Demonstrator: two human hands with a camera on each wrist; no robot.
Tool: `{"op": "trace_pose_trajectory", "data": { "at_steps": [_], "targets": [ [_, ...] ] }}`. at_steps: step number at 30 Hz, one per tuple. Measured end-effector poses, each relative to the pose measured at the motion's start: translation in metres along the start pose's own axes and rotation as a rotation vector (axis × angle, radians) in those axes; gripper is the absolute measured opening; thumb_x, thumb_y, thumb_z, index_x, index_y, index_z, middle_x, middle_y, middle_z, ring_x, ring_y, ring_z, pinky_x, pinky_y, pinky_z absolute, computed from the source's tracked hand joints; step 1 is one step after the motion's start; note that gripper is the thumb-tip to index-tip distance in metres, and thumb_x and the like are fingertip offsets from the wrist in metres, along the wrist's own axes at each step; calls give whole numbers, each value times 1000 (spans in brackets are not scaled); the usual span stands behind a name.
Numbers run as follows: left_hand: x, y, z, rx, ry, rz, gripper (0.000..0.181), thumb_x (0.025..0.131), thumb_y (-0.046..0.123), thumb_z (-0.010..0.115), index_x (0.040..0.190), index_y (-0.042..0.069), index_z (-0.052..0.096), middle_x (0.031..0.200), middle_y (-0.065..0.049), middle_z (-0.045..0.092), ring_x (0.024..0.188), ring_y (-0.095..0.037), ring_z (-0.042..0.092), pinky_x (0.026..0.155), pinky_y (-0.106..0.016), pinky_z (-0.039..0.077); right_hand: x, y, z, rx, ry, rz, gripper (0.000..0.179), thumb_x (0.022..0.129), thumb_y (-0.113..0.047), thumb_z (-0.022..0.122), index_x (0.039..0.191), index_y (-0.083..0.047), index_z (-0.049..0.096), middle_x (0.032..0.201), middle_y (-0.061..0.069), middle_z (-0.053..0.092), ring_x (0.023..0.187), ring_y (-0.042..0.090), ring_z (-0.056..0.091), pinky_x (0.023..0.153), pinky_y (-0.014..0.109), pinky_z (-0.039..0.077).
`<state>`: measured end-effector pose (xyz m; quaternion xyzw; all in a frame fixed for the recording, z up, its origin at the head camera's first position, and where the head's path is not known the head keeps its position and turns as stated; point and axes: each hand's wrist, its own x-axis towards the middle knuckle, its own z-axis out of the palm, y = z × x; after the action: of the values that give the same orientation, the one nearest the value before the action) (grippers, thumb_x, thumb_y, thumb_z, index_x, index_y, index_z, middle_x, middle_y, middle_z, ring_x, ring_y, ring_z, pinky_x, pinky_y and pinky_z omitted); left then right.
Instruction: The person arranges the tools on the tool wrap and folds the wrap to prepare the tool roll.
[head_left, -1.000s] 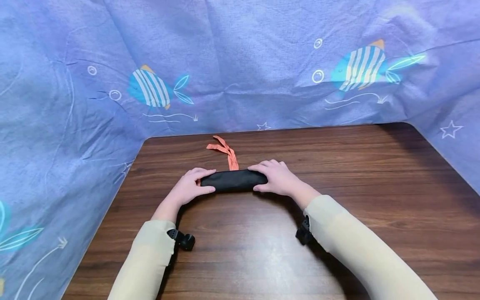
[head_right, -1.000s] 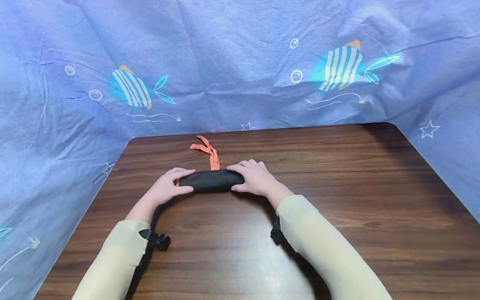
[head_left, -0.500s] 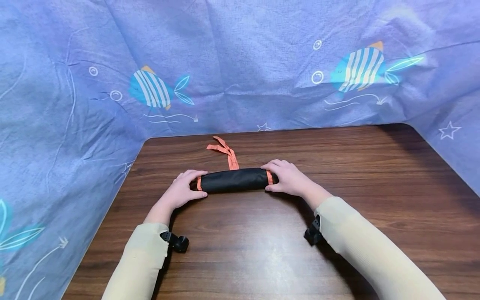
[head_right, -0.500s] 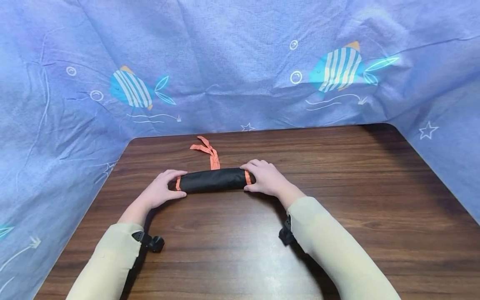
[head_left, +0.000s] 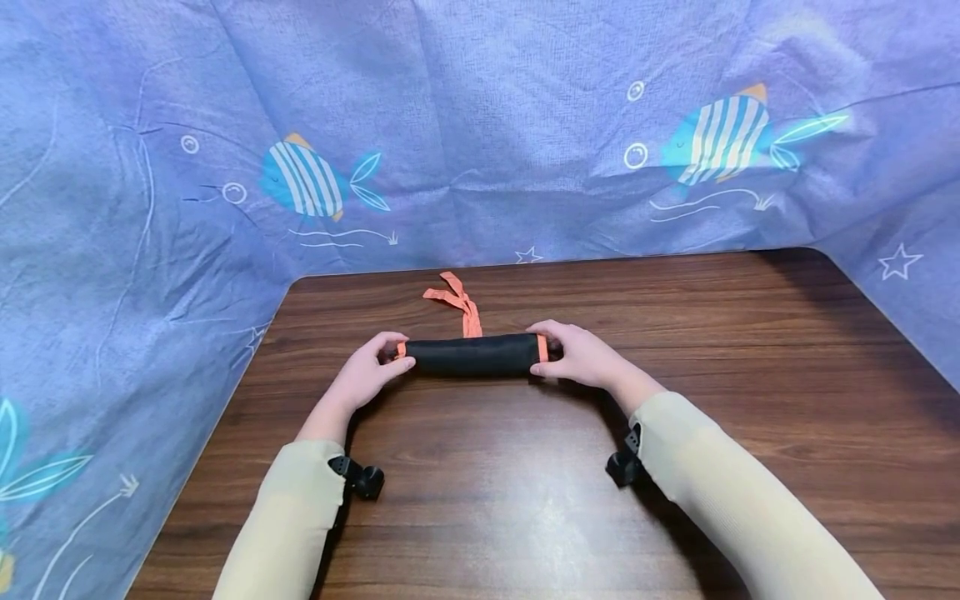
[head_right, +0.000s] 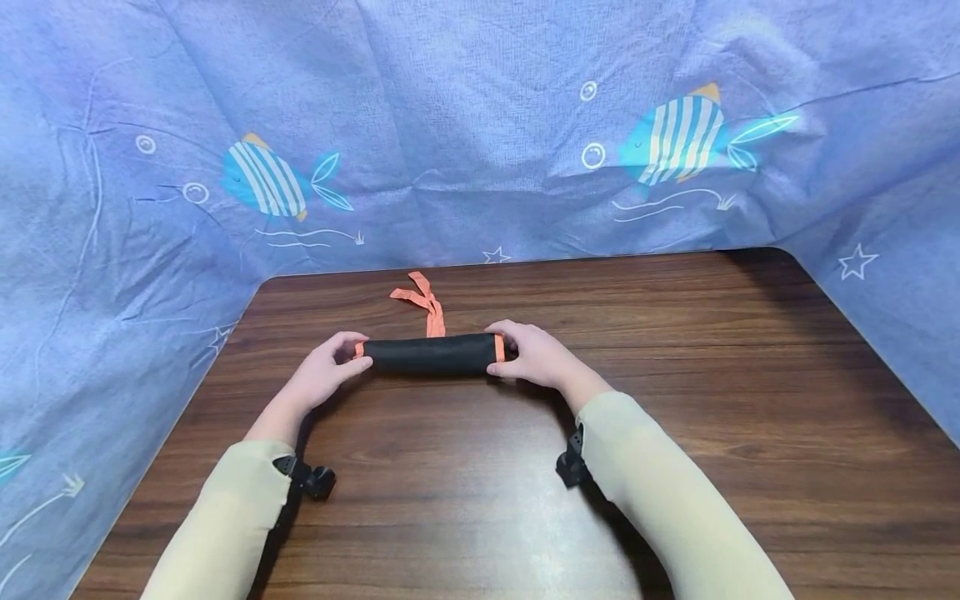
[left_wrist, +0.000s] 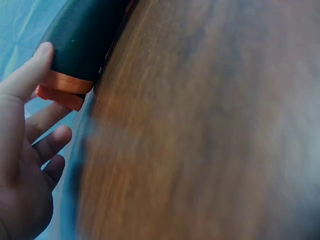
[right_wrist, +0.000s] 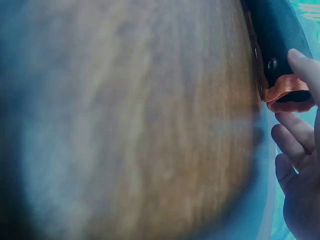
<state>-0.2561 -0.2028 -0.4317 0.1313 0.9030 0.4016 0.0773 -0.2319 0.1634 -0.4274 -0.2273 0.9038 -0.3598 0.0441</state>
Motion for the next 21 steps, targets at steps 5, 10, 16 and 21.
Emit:
{"op": "trace_pose_trajectory", "data": {
  "at_steps": [5,10,16,21],
  "targets": [
    [8,3,4,7,29,-11,46,91,46,55,123,12,53,109,-10,61,101,-26,53,86,-42,39,5,3,2,82,48,79,59,82,-30,72,133,-14,49,109,8,64,96,18,60,87,40,42],
    [14,6,9,18,99,-13,48,93,45,53,127,11,52,112,-13,59,104,-27,53,89,-44,39,9,7,3,143,70,121,62,84,-30,70,138,-14,44,119,10,60,102,21,59,90,42,41],
    [17,7,9,5,97,28,58,87,32,67,137,13,46,126,-15,54,112,-30,51,95,-48,36,14,7,4,144,60,144,63,84,-27,70,139,-13,42,120,11,59,103,22,58,89,42,42],
    [18,7,10,59,47,32,67,83,29,72,141,16,40,131,-12,51,116,-30,50,98,-50,34,16,6,4,85,73,144,65,83,-23,70,140,-10,41,116,13,60,102,23,59,88,42,42]
  ]
}}
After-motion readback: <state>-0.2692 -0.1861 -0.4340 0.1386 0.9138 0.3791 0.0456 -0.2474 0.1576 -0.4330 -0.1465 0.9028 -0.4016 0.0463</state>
